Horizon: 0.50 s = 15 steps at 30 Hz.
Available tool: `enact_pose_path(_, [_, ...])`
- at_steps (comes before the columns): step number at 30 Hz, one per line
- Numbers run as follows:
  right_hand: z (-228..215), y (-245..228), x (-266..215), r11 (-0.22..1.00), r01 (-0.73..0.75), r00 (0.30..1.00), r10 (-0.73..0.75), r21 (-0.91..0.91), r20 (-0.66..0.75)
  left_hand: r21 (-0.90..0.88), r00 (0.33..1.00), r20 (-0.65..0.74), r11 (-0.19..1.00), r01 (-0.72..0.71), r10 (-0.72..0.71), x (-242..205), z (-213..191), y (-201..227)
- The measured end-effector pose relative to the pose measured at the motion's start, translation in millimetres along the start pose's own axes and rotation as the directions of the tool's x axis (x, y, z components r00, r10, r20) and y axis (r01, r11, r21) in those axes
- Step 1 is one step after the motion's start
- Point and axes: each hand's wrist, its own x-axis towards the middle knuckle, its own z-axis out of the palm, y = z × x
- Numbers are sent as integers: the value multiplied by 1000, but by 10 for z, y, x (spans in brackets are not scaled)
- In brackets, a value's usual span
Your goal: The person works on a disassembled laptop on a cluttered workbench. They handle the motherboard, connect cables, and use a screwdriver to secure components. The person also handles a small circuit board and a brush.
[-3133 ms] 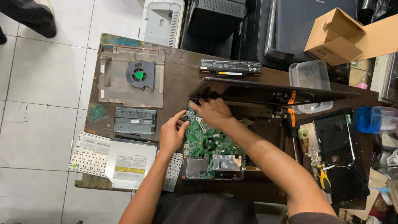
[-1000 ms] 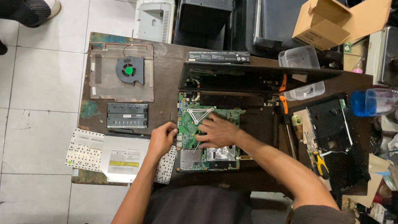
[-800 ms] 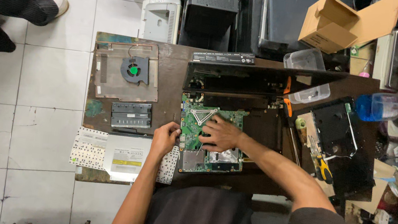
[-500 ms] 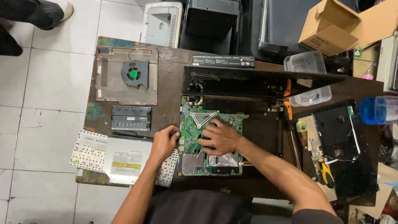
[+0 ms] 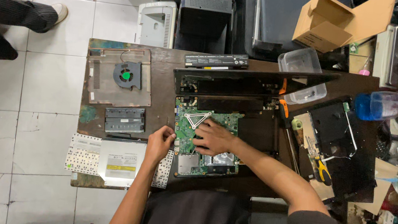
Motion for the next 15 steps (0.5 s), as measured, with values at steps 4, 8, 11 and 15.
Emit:
enact_pose_path(4, [-4,-34,-13,1000,8,999,-9,-15,-49,37,999,-4,999,-33,34,38,20,-50])
enact_pose_path(8, [-75,-55,0,1000,23,997,-25,-20,-68,72,999,-1,996,-53,53,50,19,-41])
enact_pose_path(11, [-74,-60,-3,999,35,997,-35,0,-69,67,999,-5,997,-46,46,-4,-5,23])
enact_pose_path(15, [-85,-51,16,999,40,998,-40,15,-39,13,1000,-15,1000,-21,21,-47,-30,69])
